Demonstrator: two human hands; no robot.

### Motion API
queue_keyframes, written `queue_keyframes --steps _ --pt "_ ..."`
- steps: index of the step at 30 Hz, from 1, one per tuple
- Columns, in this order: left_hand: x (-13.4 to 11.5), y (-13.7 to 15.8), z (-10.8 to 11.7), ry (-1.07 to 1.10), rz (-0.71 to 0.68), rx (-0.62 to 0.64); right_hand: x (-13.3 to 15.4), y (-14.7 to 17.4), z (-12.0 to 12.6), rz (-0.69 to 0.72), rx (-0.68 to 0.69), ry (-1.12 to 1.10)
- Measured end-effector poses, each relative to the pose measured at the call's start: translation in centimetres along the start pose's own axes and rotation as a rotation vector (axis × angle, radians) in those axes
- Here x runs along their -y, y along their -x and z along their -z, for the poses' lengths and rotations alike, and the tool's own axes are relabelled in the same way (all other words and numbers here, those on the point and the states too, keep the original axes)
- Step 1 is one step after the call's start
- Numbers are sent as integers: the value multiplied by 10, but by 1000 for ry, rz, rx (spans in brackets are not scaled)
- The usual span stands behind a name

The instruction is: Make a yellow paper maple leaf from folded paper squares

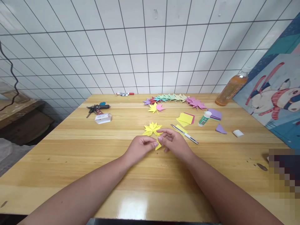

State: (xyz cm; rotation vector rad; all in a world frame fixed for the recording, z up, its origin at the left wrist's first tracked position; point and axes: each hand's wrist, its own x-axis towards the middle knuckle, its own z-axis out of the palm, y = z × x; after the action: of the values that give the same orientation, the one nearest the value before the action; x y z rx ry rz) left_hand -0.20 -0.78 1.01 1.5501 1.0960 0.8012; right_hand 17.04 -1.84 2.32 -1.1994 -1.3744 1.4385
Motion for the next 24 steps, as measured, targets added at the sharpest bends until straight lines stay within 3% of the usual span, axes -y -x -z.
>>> queue_keyframes --steps 7,10,12,14,15,16,18,21,24 --pt "0 -1 -2 114 20 -121 -7 -4 -8 -65 -50 118" --pt "2 -2 0 91 21 -187 -3 -3 4 81 -157 292" --pt "3 -4 1 109 23 -240 4 0 22 332 -463 510" --pt "3 -5 3 140 24 -272 8 2 47 534 -1022 609" --pt "3 -5 4 149 25 -284 8 1 61 571 -1275 592" --pt "2 -5 4 152 26 -294 5 -2 74 558 -1408 587" --pt "2 -5 5 140 24 -311 -7 -12 100 411 -1391 607" --pt "3 -5 6 109 15 -339 -29 -30 127 79 -1133 542" --pt "6 -6 7 107 28 -349 -30 -36 132 52 -1024 490"
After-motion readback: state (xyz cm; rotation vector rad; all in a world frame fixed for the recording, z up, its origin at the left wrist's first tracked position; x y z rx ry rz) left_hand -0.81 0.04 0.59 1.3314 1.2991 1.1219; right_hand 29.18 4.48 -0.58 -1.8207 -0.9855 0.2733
